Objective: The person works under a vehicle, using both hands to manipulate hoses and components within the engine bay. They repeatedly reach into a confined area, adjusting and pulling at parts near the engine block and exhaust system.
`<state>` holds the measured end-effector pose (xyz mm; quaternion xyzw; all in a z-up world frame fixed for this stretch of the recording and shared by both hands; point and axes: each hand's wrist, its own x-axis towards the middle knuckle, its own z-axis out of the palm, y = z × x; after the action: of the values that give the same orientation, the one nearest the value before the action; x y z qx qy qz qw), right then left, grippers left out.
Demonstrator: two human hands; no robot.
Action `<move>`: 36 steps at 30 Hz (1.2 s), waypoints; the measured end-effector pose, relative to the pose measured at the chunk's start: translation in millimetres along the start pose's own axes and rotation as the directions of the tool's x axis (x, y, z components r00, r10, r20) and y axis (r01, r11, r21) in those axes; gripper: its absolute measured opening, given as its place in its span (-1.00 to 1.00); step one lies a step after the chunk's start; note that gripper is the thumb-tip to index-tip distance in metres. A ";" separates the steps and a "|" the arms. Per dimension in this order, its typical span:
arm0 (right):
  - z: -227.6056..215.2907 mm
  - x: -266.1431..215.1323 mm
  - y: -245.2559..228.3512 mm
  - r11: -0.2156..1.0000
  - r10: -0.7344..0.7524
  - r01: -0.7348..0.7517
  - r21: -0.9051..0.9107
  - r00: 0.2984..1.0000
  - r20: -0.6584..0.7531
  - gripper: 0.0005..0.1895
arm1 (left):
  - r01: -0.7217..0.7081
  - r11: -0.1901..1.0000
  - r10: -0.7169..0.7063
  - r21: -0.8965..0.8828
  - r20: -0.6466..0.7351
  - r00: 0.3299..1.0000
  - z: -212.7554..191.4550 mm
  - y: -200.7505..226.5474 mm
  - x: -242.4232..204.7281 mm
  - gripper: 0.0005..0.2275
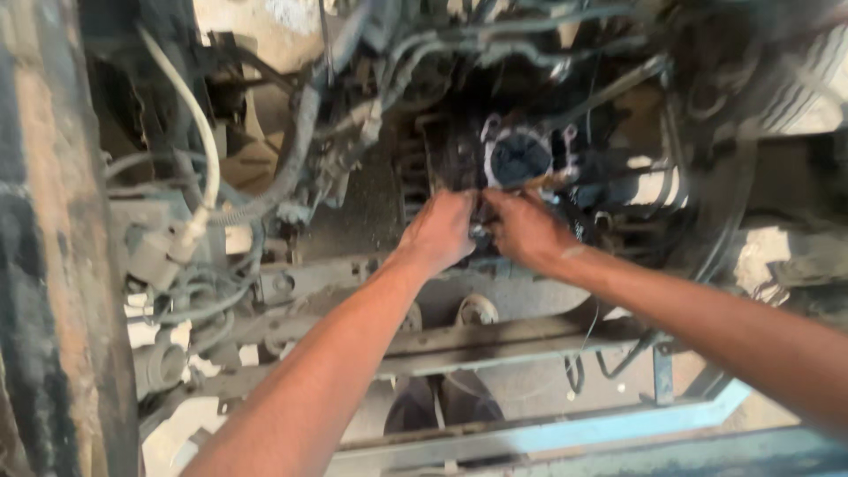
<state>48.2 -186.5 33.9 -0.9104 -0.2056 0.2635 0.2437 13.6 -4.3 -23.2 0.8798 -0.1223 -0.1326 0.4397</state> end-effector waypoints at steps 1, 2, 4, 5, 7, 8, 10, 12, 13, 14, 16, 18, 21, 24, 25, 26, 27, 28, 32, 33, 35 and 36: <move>4.3 -2.6 1.1 1.000 0.025 -0.025 -0.001 0.999 0.031 -0.50 | -0.059 0.998 0.060 0.017 -0.049 0.997 8.0 -3.6 -4.9 -0.58; 6.1 -8.7 1.3 1.000 -0.001 0.001 -0.013 0.999 0.039 -0.49 | -0.075 0.997 0.075 0.011 -0.047 0.996 14.9 -3.9 -10.9 -0.55; 2.2 -7.1 -4.4 0.997 -0.072 0.073 -0.039 0.997 0.031 -0.47 | -0.118 0.993 0.119 0.023 -0.057 0.991 10.6 -5.3 -13.6 -0.49; -4.2 -3.5 -8.2 0.996 -0.089 0.089 0.005 0.996 -0.002 -0.48 | -0.021 0.999 0.020 0.047 0.041 0.999 2.6 -6.3 -5.2 -0.54; -11.2 -7.7 -11.5 0.989 -0.113 0.117 0.093 0.993 -0.046 -0.50 | 0.178 0.979 -0.198 0.104 0.230 0.953 0.8 -5.3 3.3 -0.64; -9.7 -8.8 -12.6 0.992 -0.100 0.102 0.072 0.995 -0.031 -0.53 | 0.127 0.989 -0.139 0.082 0.159 0.977 5.8 -4.5 -1.0 -0.62; -10.4 -6.6 -12.7 0.997 -0.075 0.075 0.028 0.997 -0.017 -0.59 | 0.008 0.998 -0.008 0.059 0.011 1.000 11.6 -4.2 -5.6 -0.56; -8.2 -9.9 -20.4 1.000 -0.024 0.023 0.010 0.999 0.024 -0.59 | -0.030 0.999 0.030 0.037 0.009 1.000 9.1 1.2 -13.8 -0.57; -9.0 -9.8 -24.9 1.000 -0.001 0.001 -0.002 0.999 0.040 -0.60 | -0.052 0.998 0.052 0.028 0.003 0.999 4.9 4.0 -13.5 -0.57; -14.5 -8.7 -26.2 0.999 -0.030 0.030 0.014 1.000 0.003 -0.60 | -0.010 0.999 0.009 0.040 0.030 1.000 0.2 5.7 -6.2 -0.59; -20.5 -10.0 -27.2 0.995 -0.083 0.086 0.049 0.995 -0.062 -0.61 | 0.083 0.995 -0.089 0.063 0.087 0.992 -4.2 7.2 0.7 -0.64; -17.7 -2.5 -21.7 0.999 -0.009 0.010 -0.042 1.000 0.017 -0.63 | -0.028 0.995 0.027 0.095 0.020 0.999 -3.9 4.3 4.2 -0.67; -2.9 -16.3 -12.7 0.997 0.056 -0.051 -0.062 0.996 0.076 -0.52 | 0.077 0.996 -0.083 0.045 0.132 0.988 -3.3 17.2 -6.7 -0.74; 1.4 -3.6 -2.7 0.996 -0.081 0.077 -0.048 0.993 -0.088 -0.46 | 0.043 0.996 -0.053 0.082 0.122 0.991 -24.2 16.0 7.7 -0.77; 4.9 -2.0 -0.3 0.989 -0.145 0.138 -0.052 0.976 -0.163 -0.46 | -0.006 0.994 -0.004 0.107 0.092 0.996 -26.0 11.6 10.7 -0.78; 10.7 -5.5 1.2 0.992 -0.127 0.123 -0.034 0.983 -0.130 -0.49 | -0.008 0.995 0.000 0.098 0.088 0.996 -21.8 7.8 7.2 -0.78; 11.7 -3.1 3.5 0.994 -0.109 0.108 -0.018 0.989 -0.095 -0.52 | -0.010 0.996 0.002 0.090 0.084 0.996 -18.4 2.8 7.5 -0.79; 7.4 -2.7 4.8 0.996 -0.094 0.093 -0.015 0.993 -0.070 -0.54 | -0.024 0.996 0.018 0.082 0.071 0.997 -14.5 1.8 10.0 -0.80; -8.5 -6.7 -17.4 0.999 -0.043 0.043 -0.001 0.999 -0.031 -0.55 | -0.043 0.997 0.043 0.056 0.006 0.999 -17.4 9.7 8.8 -0.74; -12.1 -5.0 -19.3 1.000 0.000 0.000 -0.014 1.000 -0.008 -0.57 | -0.024 0.998 0.022 0.057 0.029 0.999 -19.3 7.5 9.9 -0.74; -3.7 -9.2 -21.2 0.996 0.073 -0.072 -0.047 0.997 0.033 -0.57 | 0.028 0.998 -0.035 0.059 0.106 0.994 -11.9 0.7 1.5 -0.72; 1.9 -11.9 -19.4 0.992 0.105 -0.102 -0.072 0.994 0.038 -0.55 | 0.047 0.997 -0.057 0.064 0.157 0.986 -5.9 -3.3 -0.1 -0.72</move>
<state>33.1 -176.4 47.7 -0.9222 -0.1724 0.2872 0.1933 15.8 2.0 -22.4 0.8822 -0.1380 -0.2098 0.3983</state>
